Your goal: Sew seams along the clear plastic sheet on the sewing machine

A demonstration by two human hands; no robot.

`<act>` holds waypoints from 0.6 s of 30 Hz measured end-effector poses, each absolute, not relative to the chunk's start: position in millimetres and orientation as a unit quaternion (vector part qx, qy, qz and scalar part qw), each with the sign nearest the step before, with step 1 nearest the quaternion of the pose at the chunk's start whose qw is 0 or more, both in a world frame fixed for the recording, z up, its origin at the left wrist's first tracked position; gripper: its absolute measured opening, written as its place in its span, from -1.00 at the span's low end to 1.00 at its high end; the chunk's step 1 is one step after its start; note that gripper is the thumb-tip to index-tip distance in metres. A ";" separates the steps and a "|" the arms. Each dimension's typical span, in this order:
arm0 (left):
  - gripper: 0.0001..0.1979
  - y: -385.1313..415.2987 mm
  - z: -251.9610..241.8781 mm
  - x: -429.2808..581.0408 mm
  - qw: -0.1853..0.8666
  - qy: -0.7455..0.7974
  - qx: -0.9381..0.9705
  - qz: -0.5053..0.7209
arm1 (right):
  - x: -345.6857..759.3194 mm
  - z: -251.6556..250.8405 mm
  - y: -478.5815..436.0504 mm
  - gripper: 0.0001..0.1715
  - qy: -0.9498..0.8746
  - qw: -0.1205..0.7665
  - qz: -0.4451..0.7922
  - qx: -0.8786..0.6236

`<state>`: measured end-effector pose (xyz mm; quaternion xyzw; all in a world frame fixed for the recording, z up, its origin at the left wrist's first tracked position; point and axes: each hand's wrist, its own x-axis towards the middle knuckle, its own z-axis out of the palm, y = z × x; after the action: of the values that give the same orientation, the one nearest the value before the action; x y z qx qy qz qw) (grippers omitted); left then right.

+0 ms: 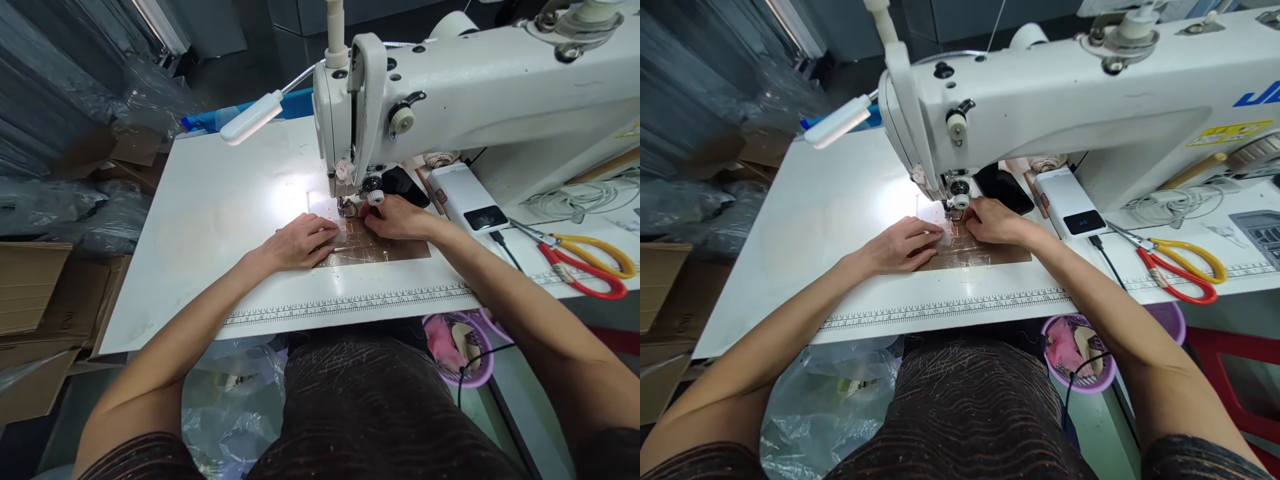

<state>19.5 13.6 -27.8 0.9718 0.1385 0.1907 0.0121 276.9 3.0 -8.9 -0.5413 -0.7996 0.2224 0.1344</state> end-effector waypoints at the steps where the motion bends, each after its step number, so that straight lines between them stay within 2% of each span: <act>1: -0.76 14.8 -29.1 20.2 0.021 0.132 0.971 0.196 | 274.8 -11.5 3.3 -0.77 -0.794 0.145 0.214 -0.550; 5: -0.81 18.0 -28.4 22.9 0.018 0.110 0.972 0.208 | 270.0 -25.8 -2.4 -0.74 -0.776 0.200 0.179 -0.570; 8: -0.82 18.1 -25.3 25.1 0.000 0.108 0.974 0.200 | 272.9 -34.5 -9.0 -0.65 -0.814 0.225 0.166 -0.508; 12: -0.79 19.4 -21.3 29.1 -0.021 0.108 0.978 0.180 | 279.4 -40.0 -13.9 -0.55 -0.864 0.203 0.148 -0.437; 18: -0.79 25.1 -18.9 32.0 -0.029 0.095 0.981 0.167 | 280.3 -42.3 -15.3 -0.54 -0.873 0.177 0.107 -0.441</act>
<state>32.0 25.1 -18.9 0.9810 0.0946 0.1667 -0.0287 280.3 -15.3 -42.3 -0.4414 -0.8731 0.1068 0.1772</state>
